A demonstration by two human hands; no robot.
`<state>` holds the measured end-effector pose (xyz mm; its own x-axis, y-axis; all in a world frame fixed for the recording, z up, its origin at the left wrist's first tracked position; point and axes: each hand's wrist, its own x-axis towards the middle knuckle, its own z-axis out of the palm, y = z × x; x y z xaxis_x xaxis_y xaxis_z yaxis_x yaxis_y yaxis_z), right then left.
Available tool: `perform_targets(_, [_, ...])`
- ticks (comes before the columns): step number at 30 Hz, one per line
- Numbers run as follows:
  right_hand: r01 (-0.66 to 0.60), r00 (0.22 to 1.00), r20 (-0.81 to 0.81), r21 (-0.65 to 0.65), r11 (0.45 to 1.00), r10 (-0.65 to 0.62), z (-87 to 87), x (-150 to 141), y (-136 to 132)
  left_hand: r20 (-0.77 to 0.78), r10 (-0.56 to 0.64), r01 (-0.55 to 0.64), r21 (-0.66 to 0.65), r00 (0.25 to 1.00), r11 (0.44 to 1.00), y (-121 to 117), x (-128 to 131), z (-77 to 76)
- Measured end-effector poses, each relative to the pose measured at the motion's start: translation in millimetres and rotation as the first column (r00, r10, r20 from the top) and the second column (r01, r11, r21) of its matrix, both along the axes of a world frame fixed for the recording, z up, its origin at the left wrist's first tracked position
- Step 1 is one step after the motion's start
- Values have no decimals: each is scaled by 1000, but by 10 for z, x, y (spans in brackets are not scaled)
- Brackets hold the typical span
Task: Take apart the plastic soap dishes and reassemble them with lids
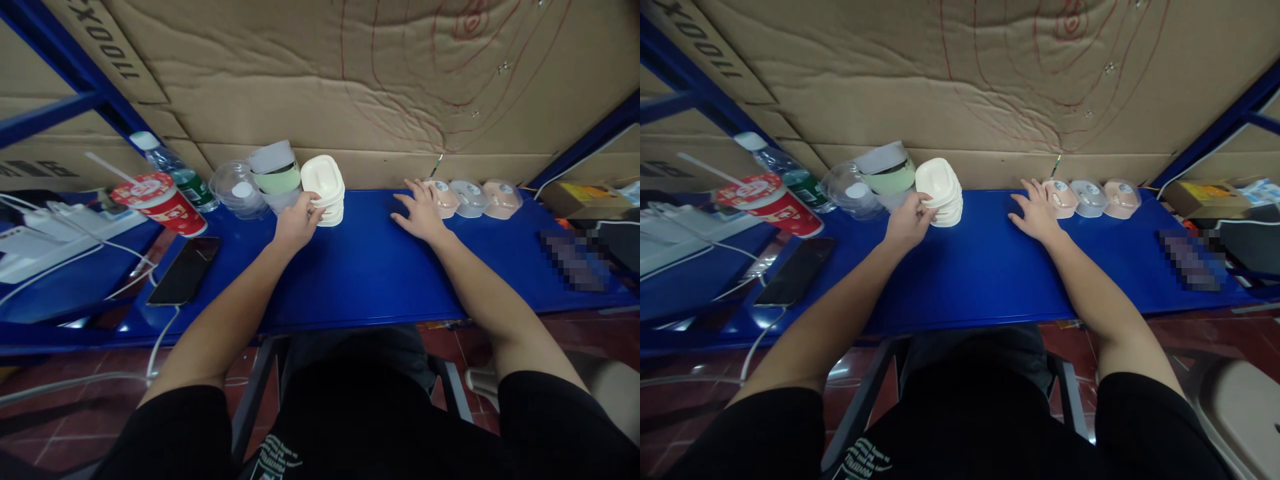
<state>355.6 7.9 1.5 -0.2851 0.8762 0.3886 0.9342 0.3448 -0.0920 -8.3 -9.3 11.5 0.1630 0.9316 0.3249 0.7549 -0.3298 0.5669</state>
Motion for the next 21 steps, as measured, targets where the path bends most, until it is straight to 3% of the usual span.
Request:
perform_targets(4, [-26,999,-28,30,999,27,40,4,-30,-33,-55,56,38,998,998,-116,-51,90])
perform_targets(7, [-65,994,-87,61,996,70,88,-10,-63,-109,-178,180,9,978,984,-215,-76,151])
perform_targets(11, [-102,986,-127,70,992,110,99,-38,-90,-309,-339,311,-137,889,940,-309,10,138])
perform_targets(15, [-175,975,-134,44,984,180,9,-40,-64,-408,-445,341,-304,797,889,-343,128,56])
perform_targets(18, [-249,958,-136,43,968,253,-65,-24,-24,-481,-389,292,-266,786,919,-341,128,53])
perform_targets(21, [-298,946,-121,35,954,300,-101,-4,5,-458,-214,202,-75,863,976,-313,32,126])
